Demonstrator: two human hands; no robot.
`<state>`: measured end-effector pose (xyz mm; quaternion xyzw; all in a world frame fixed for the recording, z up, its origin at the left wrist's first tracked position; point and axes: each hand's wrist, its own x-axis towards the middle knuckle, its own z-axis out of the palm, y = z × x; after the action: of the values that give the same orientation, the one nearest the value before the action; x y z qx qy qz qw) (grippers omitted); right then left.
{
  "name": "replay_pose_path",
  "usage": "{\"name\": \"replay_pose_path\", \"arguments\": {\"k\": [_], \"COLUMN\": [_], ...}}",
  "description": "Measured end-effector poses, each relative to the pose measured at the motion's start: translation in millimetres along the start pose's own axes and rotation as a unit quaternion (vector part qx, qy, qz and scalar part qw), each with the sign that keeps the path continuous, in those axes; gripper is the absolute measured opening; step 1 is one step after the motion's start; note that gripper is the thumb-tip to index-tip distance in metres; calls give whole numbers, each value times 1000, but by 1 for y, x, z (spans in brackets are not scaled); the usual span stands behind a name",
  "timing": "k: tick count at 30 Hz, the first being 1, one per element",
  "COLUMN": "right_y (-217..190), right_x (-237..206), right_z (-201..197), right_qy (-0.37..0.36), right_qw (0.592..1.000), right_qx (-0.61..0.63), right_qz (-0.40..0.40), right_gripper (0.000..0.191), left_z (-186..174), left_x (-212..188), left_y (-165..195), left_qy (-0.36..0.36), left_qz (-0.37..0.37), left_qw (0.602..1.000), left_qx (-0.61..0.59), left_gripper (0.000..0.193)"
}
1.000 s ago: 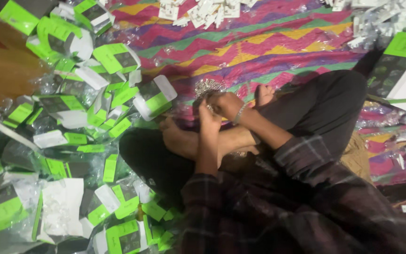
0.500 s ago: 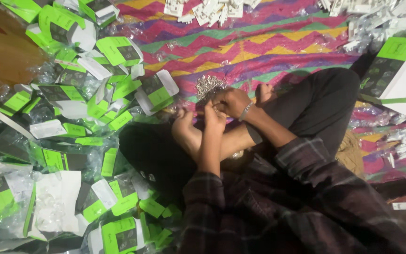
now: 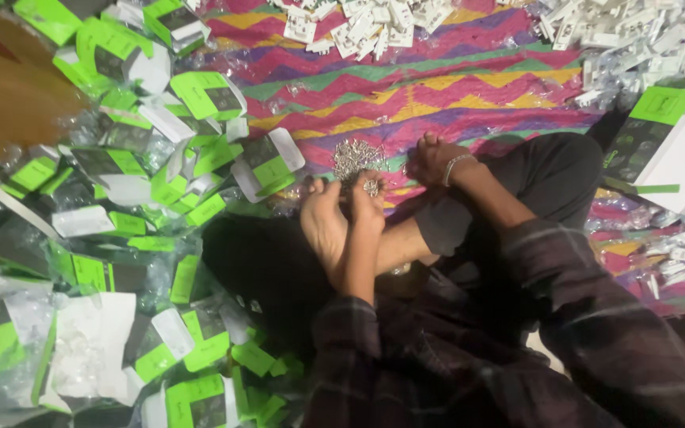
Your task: The person sits cross-legged on the floor and sorts small metal screws from a pile, picking them one at a time and placing them into a separate pile on the mat. They occasionally shift their position and move packaging aside while continuing to pick through the screws.
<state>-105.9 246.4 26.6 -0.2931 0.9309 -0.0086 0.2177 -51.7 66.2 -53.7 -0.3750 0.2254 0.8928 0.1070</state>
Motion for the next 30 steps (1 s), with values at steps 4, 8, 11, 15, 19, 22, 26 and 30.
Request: {"name": "replay_pose_path", "arguments": {"k": [4,8,11,15,19,22,26,30], "right_y": [-2,-5,-13,-31,-42,-34,-13,-12], "right_x": [-10,-2,6,20,19,1,-21,-6], "right_z": [7,7,1,-2,1,0,3,16], "right_qy": [-111,-61,-161,-184,-183,-176,-21,211], "right_qw": [988,987,977,982,971,973,973,897], "right_qx": [104,129,130,31,50,59,194,388], "right_qz": [-32,-75,42,20,143,139,125,-6], "right_gripper": [39,48,51,55,50,46,41,48], "left_z": [-1,9,13,12,14,21,31,47], "left_x": [-5,-6,-7,-11,-15,-15,-8,-1], "left_y": [-4,1,2,4,10,12,11,9], "left_qy": [13,-2,-45,-40,-36,-59,-65,-74], "left_qz": [-17,-11,-35,-43,-63,-53,-42,-80], "left_qw": [996,996,995,994,993,991,992,985], "left_qx": [83,93,79,91,97,105,97,137], "left_gripper": [10,16,20,20,14,15,13,12]}}
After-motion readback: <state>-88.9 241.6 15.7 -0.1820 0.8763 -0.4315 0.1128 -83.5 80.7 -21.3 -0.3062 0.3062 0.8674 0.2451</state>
